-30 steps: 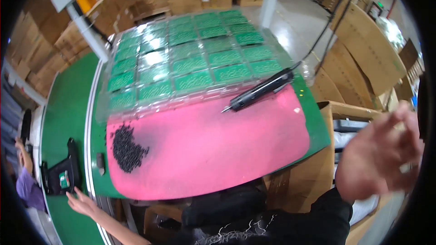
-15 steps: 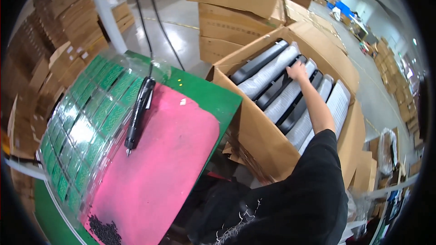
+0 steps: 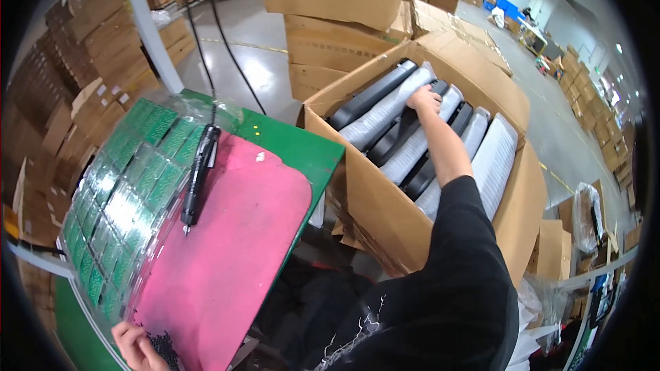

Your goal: Assembling circuit boards into black plastic device housings at a workbench.

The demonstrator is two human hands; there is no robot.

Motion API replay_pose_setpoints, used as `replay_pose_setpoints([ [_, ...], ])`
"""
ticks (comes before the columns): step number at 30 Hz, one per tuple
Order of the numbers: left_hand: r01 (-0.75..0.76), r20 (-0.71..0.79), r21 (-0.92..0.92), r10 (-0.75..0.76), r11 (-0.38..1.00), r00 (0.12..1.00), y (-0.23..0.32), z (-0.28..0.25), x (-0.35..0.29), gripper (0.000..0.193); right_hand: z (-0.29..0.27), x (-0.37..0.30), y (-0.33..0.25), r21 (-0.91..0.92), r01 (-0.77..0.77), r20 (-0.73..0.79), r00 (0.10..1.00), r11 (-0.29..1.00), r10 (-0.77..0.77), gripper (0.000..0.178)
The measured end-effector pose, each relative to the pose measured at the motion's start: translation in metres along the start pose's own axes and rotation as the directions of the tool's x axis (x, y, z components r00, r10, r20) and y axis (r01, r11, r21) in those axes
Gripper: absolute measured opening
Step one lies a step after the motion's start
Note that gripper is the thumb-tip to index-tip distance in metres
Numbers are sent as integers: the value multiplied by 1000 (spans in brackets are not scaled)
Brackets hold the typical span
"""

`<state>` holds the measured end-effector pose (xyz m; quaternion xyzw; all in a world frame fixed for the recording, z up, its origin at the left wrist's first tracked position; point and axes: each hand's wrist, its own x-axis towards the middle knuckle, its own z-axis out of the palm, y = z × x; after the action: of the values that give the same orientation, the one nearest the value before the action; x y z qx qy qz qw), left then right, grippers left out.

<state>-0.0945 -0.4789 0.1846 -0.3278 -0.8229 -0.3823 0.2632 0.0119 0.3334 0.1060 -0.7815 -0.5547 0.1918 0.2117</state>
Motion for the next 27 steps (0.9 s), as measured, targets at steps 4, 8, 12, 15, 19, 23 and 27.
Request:
replay_pose_setpoints([
  [4, 42, 154, -35, -36, 998, 987, 5, 5, -9, 9, -71, 21, -20, -187, 173, 48, 985, 967, -167, 93],
  [8, 56, 182, -80, -41, 995, 982, -2, 12, -18, 6, -194, 24, -34, 4, 506, -162, 852, 863, -499, 82],
  [12, 84, 132, -114, -69, 990, 989, 12, -2, -25, 12, -323, -78, -34, 152, 925, -441, 378, 348, -814, 75],
  [15, 107, 36, -134, -103, 985, 994, 10, 11, -24, 13, -327, -144, -29, 202, 978, -389, 28, -56, -921, 72],
  [19, 17, -83, -179, -33, 984, 996, 34, 10, -11, 15, -289, -165, -16, -86, 982, -185, -184, -171, -965, 66],
  [23, -62, -76, -153, 51, 986, 996, 59, 11, 9, 21, -216, -308, -45, 516, 727, 243, -631, -453, -736, 62],
  [27, 45, 160, -7, -43, 999, 986, 85, 27, 38, 53, -146, -410, -59, 531, 677, 638, -715, -510, -284, 50],
])
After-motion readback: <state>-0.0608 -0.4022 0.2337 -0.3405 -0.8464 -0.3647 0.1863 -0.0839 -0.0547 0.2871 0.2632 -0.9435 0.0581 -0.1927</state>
